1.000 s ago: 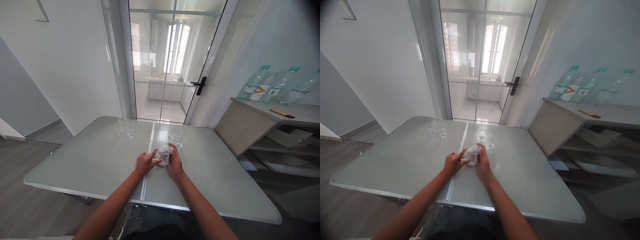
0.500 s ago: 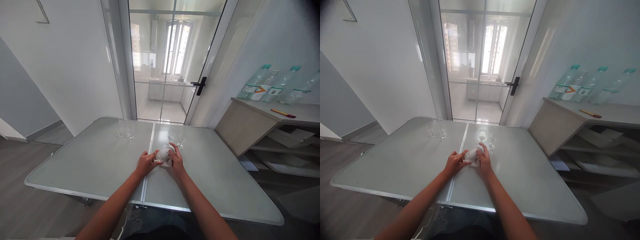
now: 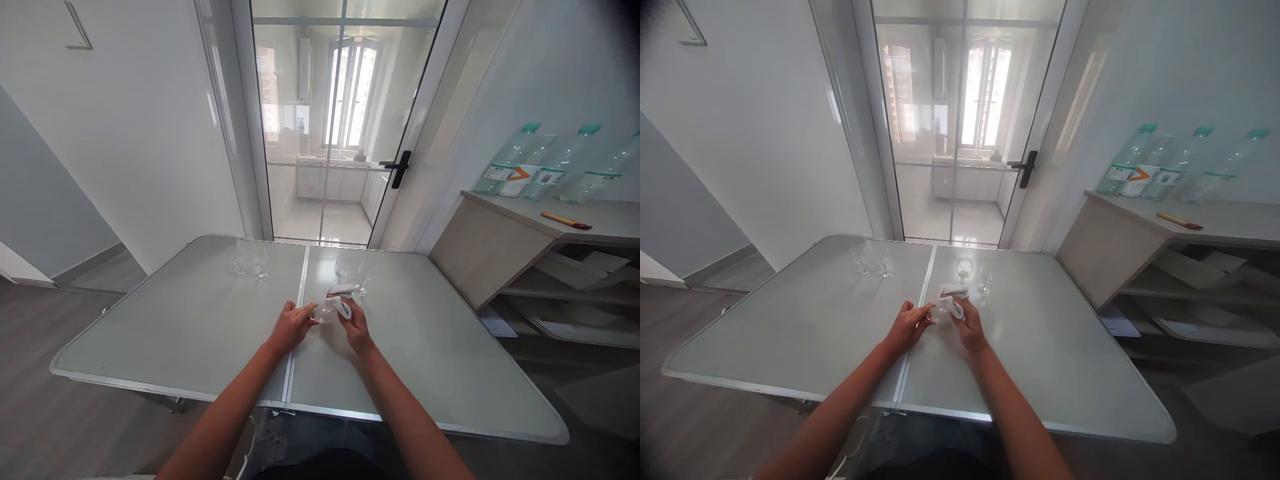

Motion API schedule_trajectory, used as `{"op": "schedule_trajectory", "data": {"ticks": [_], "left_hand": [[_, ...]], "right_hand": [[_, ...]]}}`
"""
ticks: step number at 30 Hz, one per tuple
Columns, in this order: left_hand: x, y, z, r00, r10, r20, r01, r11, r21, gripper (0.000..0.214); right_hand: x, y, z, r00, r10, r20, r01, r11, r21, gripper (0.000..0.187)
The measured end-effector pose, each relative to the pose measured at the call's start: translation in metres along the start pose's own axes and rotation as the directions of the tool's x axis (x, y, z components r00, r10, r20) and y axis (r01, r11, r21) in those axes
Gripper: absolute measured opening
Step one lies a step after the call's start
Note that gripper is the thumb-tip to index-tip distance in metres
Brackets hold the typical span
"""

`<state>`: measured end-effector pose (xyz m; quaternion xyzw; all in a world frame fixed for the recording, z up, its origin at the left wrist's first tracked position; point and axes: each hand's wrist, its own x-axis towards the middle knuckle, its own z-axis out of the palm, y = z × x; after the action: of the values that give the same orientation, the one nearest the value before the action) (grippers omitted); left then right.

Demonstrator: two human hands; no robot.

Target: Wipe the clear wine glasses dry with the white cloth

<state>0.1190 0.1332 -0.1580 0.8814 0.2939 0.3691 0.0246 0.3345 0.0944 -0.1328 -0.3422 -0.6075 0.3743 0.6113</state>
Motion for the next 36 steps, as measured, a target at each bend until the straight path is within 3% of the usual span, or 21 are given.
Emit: {"op": "schedule_trajectory", "data": {"ticks": [3, 5, 9, 11, 13, 15, 16, 17, 19, 21, 22, 24, 25, 27, 29, 32, 36], "left_hand": [[0.000, 0.005, -0.002, 0.990, 0.120, 0.076, -0.117, 0.993, -0.032, 0.015], [-0.001, 0.007, -0.001, 0.992, 0.117, 0.048, -0.113, 0.991, -0.077, 0.011], [-0.001, 0.008, 0.000, 0.998, -0.064, -0.016, 0.060, 0.977, -0.205, 0.023], [0.000, 0.007, 0.000, 0.974, -0.224, -0.014, 0.213, 0.942, -0.260, 0.027], [0.002, 0.006, -0.001, 0.934, -0.358, -0.012, 0.338, 0.893, -0.297, 0.029], [0.003, 0.003, -0.001, 0.909, -0.417, -0.016, 0.392, 0.866, -0.310, 0.029], [0.003, 0.002, -0.001, 0.909, -0.416, -0.025, 0.392, 0.873, -0.289, 0.028], [0.003, 0.001, -0.001, 0.914, -0.403, -0.036, 0.382, 0.888, -0.255, 0.026], [0.002, 0.000, 0.001, 0.930, -0.364, -0.060, 0.349, 0.921, -0.172, 0.021], [0.001, 0.000, 0.003, 0.950, -0.307, -0.059, 0.299, 0.948, -0.110, 0.019], [0.000, 0.001, 0.004, 0.960, -0.276, -0.046, 0.270, 0.957, -0.101, 0.019], [-0.001, 0.002, 0.006, 0.979, -0.206, -0.015, 0.204, 0.975, -0.084, 0.019], [-0.001, 0.003, 0.006, 0.985, -0.173, 0.002, 0.173, 0.982, -0.081, 0.019], [-0.002, 0.004, 0.006, 0.994, -0.106, 0.036, 0.108, 0.992, -0.071, 0.017], [-0.002, 0.005, 0.004, 0.997, -0.043, 0.059, 0.047, 0.997, -0.066, 0.012], [-0.002, 0.006, 0.001, 0.998, -0.046, 0.034, 0.049, 0.996, -0.075, 0.012], [0.002, 0.008, -0.001, 0.957, -0.290, -0.002, 0.280, 0.928, -0.244, 0.021]], "right_hand": [[0.000, 0.002, 0.004, 0.987, 0.157, 0.027, -0.160, 0.974, 0.163, 0.029], [0.001, 0.004, 0.009, 0.974, 0.226, 0.027, -0.225, 0.941, 0.252, 0.037], [0.003, 0.006, 0.022, 0.938, 0.339, 0.078, -0.331, 0.800, 0.501, 0.041], [0.002, 0.007, 0.028, 0.947, 0.316, 0.050, -0.294, 0.798, 0.527, 0.043], [0.000, 0.009, 0.030, 0.976, 0.218, -0.027, -0.189, 0.897, 0.400, 0.044], [-0.002, 0.011, 0.029, 0.998, 0.054, -0.021, -0.052, 0.994, 0.098, 0.043], [-0.003, 0.011, 0.028, 0.999, -0.034, 0.029, 0.036, 0.995, -0.097, 0.042], [-0.002, 0.011, 0.026, 0.988, -0.108, 0.106, 0.134, 0.948, -0.287, 0.043], [0.000, 0.007, 0.022, 0.936, -0.212, 0.280, 0.337, 0.766, -0.547, 0.049], [0.004, 0.002, 0.020, 0.878, -0.248, 0.409, 0.469, 0.616, -0.632, 0.055], [0.005, -0.001, 0.020, 0.865, -0.249, 0.435, 0.491, 0.593, -0.638, 0.056], [0.006, -0.004, 0.021, 0.898, -0.236, 0.372, 0.429, 0.660, -0.617, 0.047], [0.005, -0.004, 0.021, 0.937, -0.204, 0.285, 0.336, 0.750, -0.570, 0.038], [0.004, -0.003, 0.023, 0.993, -0.076, 0.094, 0.106, 0.921, -0.376, 0.023], [0.004, -0.003, 0.025, 0.995, 0.091, -0.038, -0.094, 0.991, -0.096, 0.034], [0.005, -0.006, 0.029, 0.964, 0.251, -0.085, -0.232, 0.954, 0.189, 0.052], [0.006, -0.008, 0.039, 0.933, 0.360, -0.002, -0.327, 0.851, 0.412, 0.057]]}}
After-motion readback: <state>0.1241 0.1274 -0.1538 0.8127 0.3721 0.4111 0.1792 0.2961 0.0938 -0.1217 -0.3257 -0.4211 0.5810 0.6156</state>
